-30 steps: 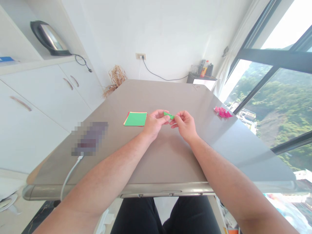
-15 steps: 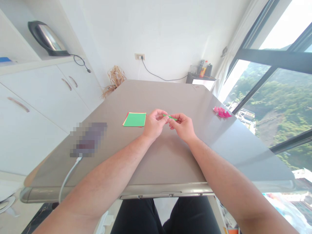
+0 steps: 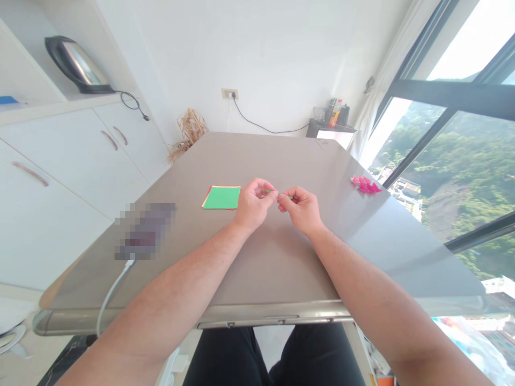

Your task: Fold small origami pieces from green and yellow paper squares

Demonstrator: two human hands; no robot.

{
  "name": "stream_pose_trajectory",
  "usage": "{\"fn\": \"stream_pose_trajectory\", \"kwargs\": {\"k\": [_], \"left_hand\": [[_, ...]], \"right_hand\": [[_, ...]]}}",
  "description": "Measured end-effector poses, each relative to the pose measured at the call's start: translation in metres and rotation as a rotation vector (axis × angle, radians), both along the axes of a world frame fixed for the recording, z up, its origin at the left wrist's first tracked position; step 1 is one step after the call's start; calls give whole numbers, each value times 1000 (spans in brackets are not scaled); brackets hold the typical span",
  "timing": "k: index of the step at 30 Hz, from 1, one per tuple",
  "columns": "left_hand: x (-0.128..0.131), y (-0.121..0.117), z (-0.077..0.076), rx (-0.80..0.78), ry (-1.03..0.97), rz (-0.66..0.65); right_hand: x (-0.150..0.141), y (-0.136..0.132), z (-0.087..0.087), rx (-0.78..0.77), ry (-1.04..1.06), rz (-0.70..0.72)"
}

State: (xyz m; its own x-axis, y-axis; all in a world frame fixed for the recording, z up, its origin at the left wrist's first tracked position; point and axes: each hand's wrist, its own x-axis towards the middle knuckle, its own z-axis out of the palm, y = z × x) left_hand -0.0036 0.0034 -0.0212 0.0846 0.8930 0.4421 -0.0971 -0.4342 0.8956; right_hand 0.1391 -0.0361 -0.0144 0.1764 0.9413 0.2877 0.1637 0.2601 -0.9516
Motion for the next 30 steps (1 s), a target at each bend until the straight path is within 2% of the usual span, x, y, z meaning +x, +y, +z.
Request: {"fn": "stream_pose_trajectory", "kwargs": {"k": [11, 18, 25, 30], "left_hand": [[8, -5, 1, -62, -117, -10], [6, -2, -3, -38, -50, 14], [3, -6, 1, 26, 108, -10], [4, -4, -2, -5, 69, 18]], "right_hand": [[-3, -3, 6, 17, -20, -37], [-1, -3, 3, -28, -2, 1], [1, -3, 5, -43, -30, -49], [1, -3, 5, -32, -76, -61]]}}
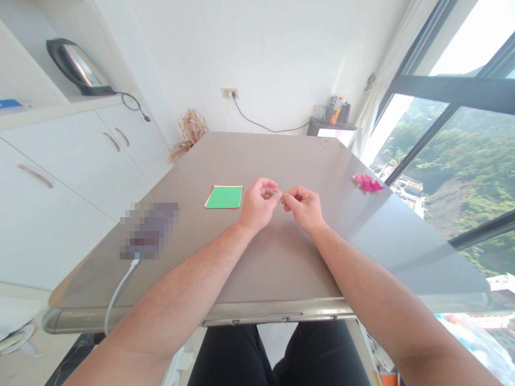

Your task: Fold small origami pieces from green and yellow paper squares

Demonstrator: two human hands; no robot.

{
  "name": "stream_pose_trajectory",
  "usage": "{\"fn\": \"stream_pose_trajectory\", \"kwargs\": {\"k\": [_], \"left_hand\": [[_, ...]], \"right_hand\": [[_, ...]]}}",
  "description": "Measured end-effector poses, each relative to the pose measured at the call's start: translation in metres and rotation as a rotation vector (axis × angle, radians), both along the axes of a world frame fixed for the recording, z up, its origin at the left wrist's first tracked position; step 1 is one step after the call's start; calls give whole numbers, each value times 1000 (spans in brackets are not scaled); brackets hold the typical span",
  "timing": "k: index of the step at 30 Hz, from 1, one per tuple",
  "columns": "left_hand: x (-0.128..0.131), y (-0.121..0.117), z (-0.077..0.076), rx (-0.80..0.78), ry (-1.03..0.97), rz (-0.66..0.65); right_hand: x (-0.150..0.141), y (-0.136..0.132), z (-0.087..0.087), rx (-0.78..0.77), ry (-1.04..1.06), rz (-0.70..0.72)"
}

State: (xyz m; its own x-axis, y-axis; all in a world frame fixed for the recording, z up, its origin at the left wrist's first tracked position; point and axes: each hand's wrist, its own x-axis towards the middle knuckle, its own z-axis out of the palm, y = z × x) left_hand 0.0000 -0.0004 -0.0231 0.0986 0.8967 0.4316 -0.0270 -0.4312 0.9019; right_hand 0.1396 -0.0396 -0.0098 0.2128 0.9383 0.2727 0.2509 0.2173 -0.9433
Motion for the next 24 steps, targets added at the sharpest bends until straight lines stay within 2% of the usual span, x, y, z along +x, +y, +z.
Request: {"fn": "stream_pose_trajectory", "kwargs": {"k": [4, 10, 17, 24], "left_hand": [[0, 3, -3, -60, -98, 13], [-3, 4, -1, -128, -121, -120], [-1, 0, 9, -166, -189, -53], [-1, -4, 9, -178, -203, -84]], "right_hand": [[-1, 0, -1, -27, -63, 13], [1, 0, -3, -13, -74, -1], [-3, -1, 1, 22, -72, 5], [-2, -1, 0, 21, -63, -7]]}}
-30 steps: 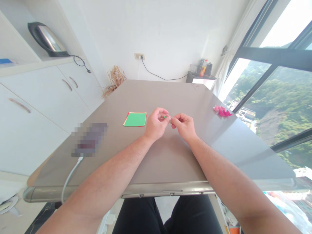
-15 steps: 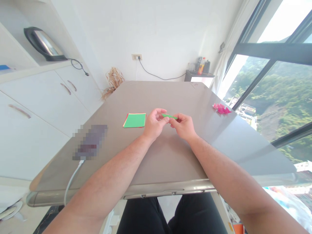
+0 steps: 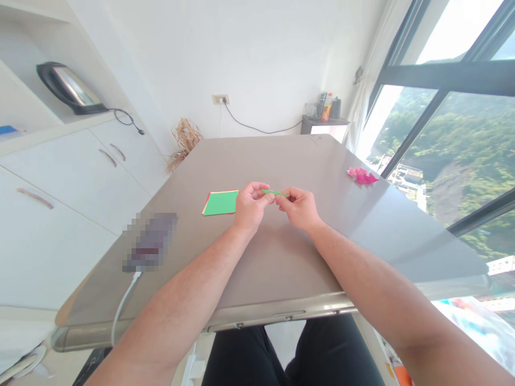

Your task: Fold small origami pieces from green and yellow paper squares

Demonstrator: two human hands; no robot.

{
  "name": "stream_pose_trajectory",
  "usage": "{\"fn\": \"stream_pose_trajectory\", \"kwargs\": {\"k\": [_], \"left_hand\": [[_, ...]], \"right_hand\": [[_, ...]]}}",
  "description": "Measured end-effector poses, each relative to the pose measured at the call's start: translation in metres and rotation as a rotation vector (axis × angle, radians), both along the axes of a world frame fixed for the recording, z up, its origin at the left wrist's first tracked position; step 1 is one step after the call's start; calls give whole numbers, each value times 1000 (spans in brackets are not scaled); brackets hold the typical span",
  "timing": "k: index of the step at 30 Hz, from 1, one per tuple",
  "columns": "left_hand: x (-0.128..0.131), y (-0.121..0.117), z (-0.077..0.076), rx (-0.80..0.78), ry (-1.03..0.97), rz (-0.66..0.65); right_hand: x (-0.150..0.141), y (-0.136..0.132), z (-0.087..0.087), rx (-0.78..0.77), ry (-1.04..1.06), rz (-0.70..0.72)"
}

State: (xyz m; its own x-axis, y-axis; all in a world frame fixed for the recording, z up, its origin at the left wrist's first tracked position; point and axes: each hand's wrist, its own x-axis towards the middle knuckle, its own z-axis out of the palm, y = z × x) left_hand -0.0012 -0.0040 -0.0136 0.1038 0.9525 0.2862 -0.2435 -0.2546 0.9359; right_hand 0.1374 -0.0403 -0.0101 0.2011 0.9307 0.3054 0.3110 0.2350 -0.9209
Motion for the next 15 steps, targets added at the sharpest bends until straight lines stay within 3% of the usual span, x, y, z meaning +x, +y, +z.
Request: {"fn": "stream_pose_trajectory", "kwargs": {"k": [4, 9, 15], "left_hand": [[-1, 1, -1, -82, -62, -52], [-3, 5, -4, -162, -82, 6], [-6, 10, -6, -40, 52, 88]], "right_hand": [[3, 3, -5, 12, -49, -59], [3, 4, -9, 63, -173, -46], [2, 4, -10, 217, -151, -37]]}}
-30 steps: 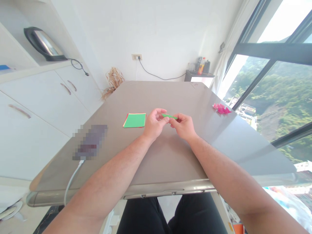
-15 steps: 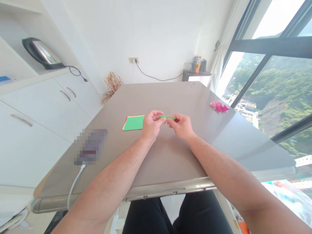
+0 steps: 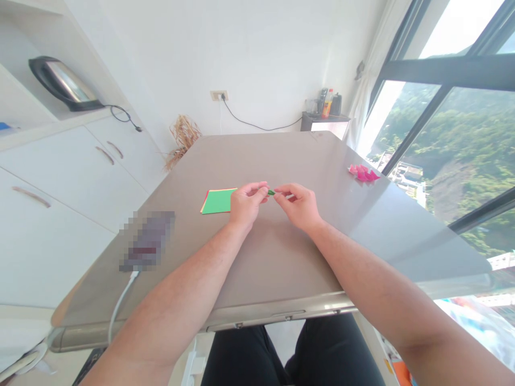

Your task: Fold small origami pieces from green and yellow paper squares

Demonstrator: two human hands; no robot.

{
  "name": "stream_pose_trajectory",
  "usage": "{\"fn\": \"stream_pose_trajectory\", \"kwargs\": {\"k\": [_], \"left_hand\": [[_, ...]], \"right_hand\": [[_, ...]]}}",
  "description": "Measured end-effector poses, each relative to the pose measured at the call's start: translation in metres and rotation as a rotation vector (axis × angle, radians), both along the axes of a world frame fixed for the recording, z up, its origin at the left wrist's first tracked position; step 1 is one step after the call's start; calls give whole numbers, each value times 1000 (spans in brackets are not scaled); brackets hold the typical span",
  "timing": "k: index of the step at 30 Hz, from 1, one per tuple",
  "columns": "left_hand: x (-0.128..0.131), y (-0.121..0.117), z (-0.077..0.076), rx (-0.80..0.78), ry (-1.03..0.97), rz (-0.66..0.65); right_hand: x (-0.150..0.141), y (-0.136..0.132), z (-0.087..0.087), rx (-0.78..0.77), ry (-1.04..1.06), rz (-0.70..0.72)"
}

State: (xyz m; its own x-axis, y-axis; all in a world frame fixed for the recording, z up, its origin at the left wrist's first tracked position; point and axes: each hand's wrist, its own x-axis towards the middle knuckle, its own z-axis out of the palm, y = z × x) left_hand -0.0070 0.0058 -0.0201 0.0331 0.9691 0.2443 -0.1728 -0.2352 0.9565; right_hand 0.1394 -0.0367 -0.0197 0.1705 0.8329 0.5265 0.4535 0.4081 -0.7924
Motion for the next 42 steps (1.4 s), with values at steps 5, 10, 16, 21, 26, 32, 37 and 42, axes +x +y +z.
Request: {"fn": "stream_pose_trajectory", "kwargs": {"k": [5, 10, 16, 21, 26, 32, 37, 42], "left_hand": [[-1, -1, -2, 85, 164, 7], [-3, 1, -5, 167, 291, 18], [-1, -3, -2, 172, 305, -4], [0, -6, 0, 132, 213, -16], [0, -4, -4, 155, 233, -33], [1, -3, -8, 187, 299, -9], [3, -2, -12, 133, 250, -60], [7, -4, -11, 86, 195, -82]], "right_hand": [[1, 2, -1, 44, -61, 15], [1, 2, -1, 47, -80, -9], [2, 5, -7, 33, -158, -28], [2, 6, -8, 19, -158, -37], [2, 5, -5, 4, -159, -88], [2, 4, -3, -20, -214, -117], [2, 3, -3, 9, -257, -142], [2, 4, -5, 28, -289, -152]]}}
